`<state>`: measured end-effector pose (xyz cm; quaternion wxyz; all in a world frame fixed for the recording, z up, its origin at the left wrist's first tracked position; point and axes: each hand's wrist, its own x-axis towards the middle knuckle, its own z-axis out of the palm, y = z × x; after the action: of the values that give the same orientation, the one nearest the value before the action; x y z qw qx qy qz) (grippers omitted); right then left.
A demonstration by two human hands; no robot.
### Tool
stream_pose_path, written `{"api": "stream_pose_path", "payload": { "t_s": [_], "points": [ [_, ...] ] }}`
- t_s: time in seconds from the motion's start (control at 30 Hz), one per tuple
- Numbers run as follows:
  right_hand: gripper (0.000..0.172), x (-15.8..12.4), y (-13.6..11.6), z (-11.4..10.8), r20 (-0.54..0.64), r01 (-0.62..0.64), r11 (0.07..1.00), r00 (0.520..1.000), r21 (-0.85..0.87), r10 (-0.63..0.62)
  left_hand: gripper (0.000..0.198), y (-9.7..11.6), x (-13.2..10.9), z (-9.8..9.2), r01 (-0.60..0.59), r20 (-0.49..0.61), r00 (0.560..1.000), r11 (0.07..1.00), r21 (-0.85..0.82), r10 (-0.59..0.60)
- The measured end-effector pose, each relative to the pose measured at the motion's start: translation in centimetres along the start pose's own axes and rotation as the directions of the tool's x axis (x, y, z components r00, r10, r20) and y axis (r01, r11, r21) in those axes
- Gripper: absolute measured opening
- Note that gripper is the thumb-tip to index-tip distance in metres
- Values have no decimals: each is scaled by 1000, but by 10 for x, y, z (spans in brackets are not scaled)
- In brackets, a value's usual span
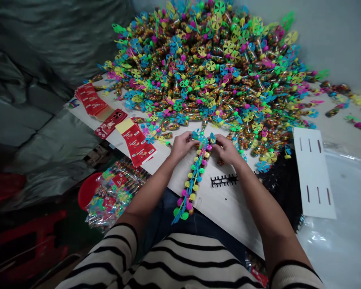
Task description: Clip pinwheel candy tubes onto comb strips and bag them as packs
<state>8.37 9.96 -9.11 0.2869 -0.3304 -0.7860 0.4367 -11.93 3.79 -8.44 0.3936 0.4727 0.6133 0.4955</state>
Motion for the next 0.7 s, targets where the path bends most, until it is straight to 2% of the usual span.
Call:
{"api": "stream_pose_path", "payload": {
  "t_s": [0.13, 0.27, 0.37, 0.43, 0.53, 0.6, 0.63, 0.7],
  "points": [
    [29, 4, 0, 4, 15, -10, 999, 1000, 32, 10, 30, 7, -1, 1, -50, 149, 988, 995, 87, 37],
    [28, 7, -2, 7, 29, 0, 999, 1000, 50, -1, 31, 7, 2, -6, -186, 174, 974, 955, 230, 148],
    [28, 8, -1, 11, 33, 2, 999, 999, 51, -4, 31, 3, 4, -7, -271, 241, 949, 915, 300, 202],
    [30, 10, -2, 16, 41, -9, 999, 999, 53, 7, 31, -1, 5, -8, -300, 259, 940, 900, 318, 222],
    [39, 13, -8, 17, 77, -29, 998, 997, 59, 24, 33, -7, 2, -12, -302, 229, 944, 906, 295, 240],
    [43, 9, -13, 0, 75, -16, 1000, 997, 5, 16, 40, -11, -4, -16, -274, 176, 956, 928, 251, 235],
    [41, 3, -14, -15, 42, -12, 998, 999, -54, 15, 42, -13, -8, -19, -252, 138, 964, 941, 226, 225],
    [36, -23, -12, -60, -122, -66, 973, 992, -220, 40, 42, -16, -21, -26, -191, 45, 981, 968, 164, 186]
  ]
}}
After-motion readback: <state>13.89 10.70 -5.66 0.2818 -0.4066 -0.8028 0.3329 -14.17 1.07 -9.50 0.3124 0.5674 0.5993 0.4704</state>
